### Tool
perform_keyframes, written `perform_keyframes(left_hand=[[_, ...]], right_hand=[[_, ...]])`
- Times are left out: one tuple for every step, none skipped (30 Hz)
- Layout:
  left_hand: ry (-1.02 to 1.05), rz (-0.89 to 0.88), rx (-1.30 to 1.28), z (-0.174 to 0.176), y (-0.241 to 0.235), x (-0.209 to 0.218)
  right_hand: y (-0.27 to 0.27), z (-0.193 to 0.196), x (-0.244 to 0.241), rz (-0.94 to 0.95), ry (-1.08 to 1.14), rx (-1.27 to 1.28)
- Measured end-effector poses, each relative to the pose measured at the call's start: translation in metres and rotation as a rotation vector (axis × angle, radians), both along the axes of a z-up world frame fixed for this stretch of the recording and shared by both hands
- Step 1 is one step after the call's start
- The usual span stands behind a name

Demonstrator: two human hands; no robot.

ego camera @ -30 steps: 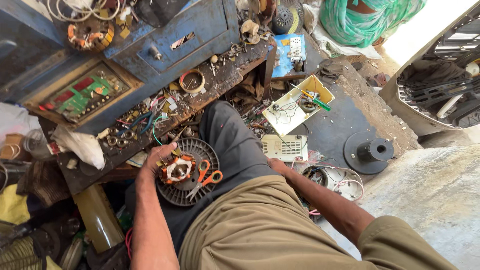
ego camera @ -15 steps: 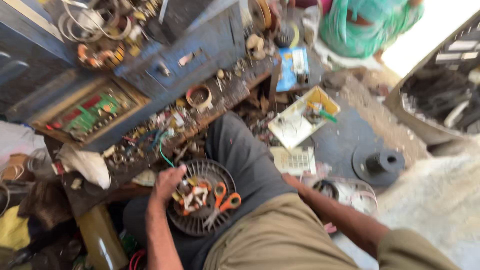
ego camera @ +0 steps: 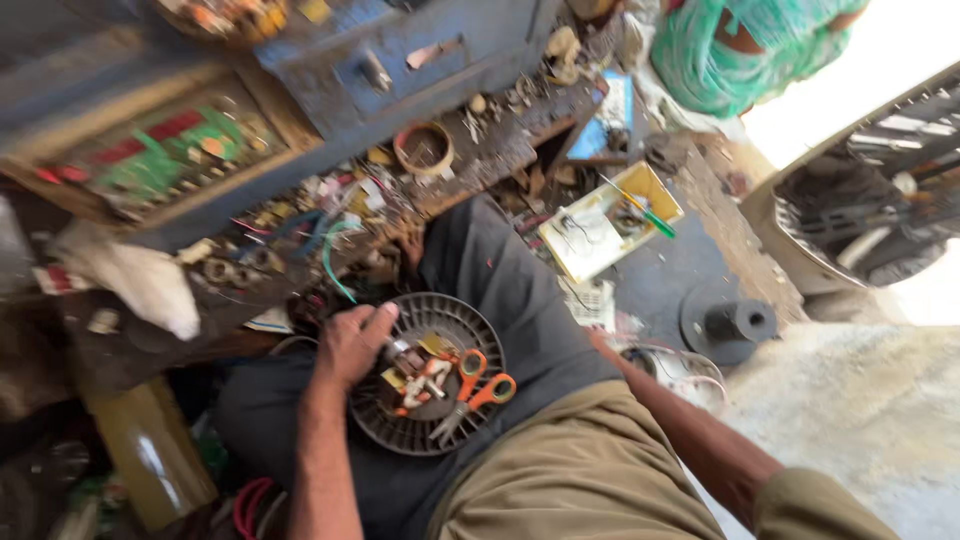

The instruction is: The person winds copper wire and attaches components to a fan motor stator while sitting on the floor, using scissors to trim materials.

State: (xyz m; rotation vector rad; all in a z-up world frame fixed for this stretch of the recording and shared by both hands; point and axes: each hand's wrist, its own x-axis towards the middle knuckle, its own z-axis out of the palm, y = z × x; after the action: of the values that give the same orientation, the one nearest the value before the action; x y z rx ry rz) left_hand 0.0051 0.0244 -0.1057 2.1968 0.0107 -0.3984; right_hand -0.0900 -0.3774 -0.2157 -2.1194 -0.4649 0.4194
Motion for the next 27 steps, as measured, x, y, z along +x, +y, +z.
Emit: perform_keyframes(left_hand=[[-0.029, -0.012, 0.016, 0.004, 0.002, 0.006], [-0.036, -0.009, 0.001, 0.009, 0.005, 0.012], [-0.024, -0.007, -0.018, 0.012, 0.004, 0.008], [-0.013, -0.006, -0.036, 0.012, 0.002, 0.008], [-0.005, -0.002, -0.021, 0.009, 0.001, 0.007], [0.003, 0.001, -0.006, 0.007, 0.002, 0.008], [0.017, 0.003, 0.01, 0.004, 0.003, 0.006], [0.029, 0.006, -0.004, 0.002, 0.004, 0.002], [0.024, 0.012, -0.026, 0.0, 0.004, 0.004], [0.019, 0.018, -0.047, -0.001, 0.003, 0.006], [0.025, 0.025, -0.028, 0.0, 0.003, 0.009], [0.03, 0.032, -0.008, 0.001, 0.001, 0.008], [0.037, 0.031, 0.019, 0.005, 0.001, 0.009], [0.036, 0.044, 0.004, 0.009, 0.0, 0.007], [0.043, 0.043, -0.006, 0.013, -0.001, 0.005], [0.05, 0.043, -0.016, 0.017, -0.003, 0.009], [0.071, 0.033, -0.017, 0.019, -0.005, 0.008], [0.092, 0.023, -0.018, 0.02, -0.005, 0.009], [0.112, 0.02, -0.027, 0.02, -0.008, 0.008], [0.104, -0.006, -0.018, 0.019, -0.011, 0.008], [0.093, -0.027, -0.013, 0.017, -0.015, 0.012], [0.081, -0.049, -0.008, 0.016, -0.018, 0.014], [0.076, -0.062, -0.001, 0.015, -0.018, 0.013], [0.071, -0.075, 0.005, 0.015, -0.016, 0.012], [0.052, -0.086, 0.012, 0.015, -0.016, 0.016], [0.06, -0.077, -0.011, 0.015, -0.017, 0.019], [0.079, -0.074, -0.029, 0.016, -0.016, 0.017]], right_hand=[[0.0, -0.012, 0.003, 0.006, -0.01, 0.022], [-0.001, -0.023, 0.004, 0.014, -0.017, 0.045], [-0.004, -0.031, 0.005, 0.018, -0.018, 0.062], [-0.007, -0.039, 0.007, 0.023, -0.027, 0.079], [-0.011, -0.046, 0.004, 0.03, -0.027, 0.093], [-0.015, -0.053, 0.002, 0.034, -0.026, 0.102], [-0.018, -0.059, -0.002, 0.027, -0.025, 0.111], [-0.02, -0.063, -0.009, 0.024, -0.011, 0.097], [-0.026, -0.064, -0.004, 0.025, -0.013, 0.075], [-0.033, -0.064, -0.004, 0.0, 0.007, 0.062], [-0.039, -0.062, 0.003, -0.111, 0.122, 0.051], [-0.044, -0.058, 0.009, -0.304, 0.314, 0.052], [-0.043, -0.055, 0.012, -0.523, 0.511, 0.089], [-0.046, -0.053, 0.016, -0.693, 0.65, 0.179], [-0.052, -0.052, 0.027, -0.807, 0.716, 0.292], [-0.058, -0.052, 0.041, -0.905, 0.756, 0.408], [-0.064, -0.055, 0.041, -0.936, 0.775, 0.503], [-0.065, -0.058, 0.044, -0.933, 0.736, 0.543], [-0.067, -0.058, 0.051, -0.925, 0.693, 0.572], [-0.066, -0.058, 0.057, -0.917, 0.649, 0.6], [-0.066, -0.055, 0.062, -0.919, 0.57, 0.562], [-0.063, -0.049, 0.067, -0.921, 0.492, 0.524], [-0.059, -0.041, 0.069, -0.914, 0.417, 0.479], [-0.052, -0.03, 0.068, -0.933, 0.298, 0.423], [-0.044, -0.014, 0.074, -0.943, 0.165, 0.373], [-0.033, 0.01, 0.079, -0.949, 0.033, 0.324], [-0.02, 0.034, 0.08, -0.912, -0.176, 0.259]])
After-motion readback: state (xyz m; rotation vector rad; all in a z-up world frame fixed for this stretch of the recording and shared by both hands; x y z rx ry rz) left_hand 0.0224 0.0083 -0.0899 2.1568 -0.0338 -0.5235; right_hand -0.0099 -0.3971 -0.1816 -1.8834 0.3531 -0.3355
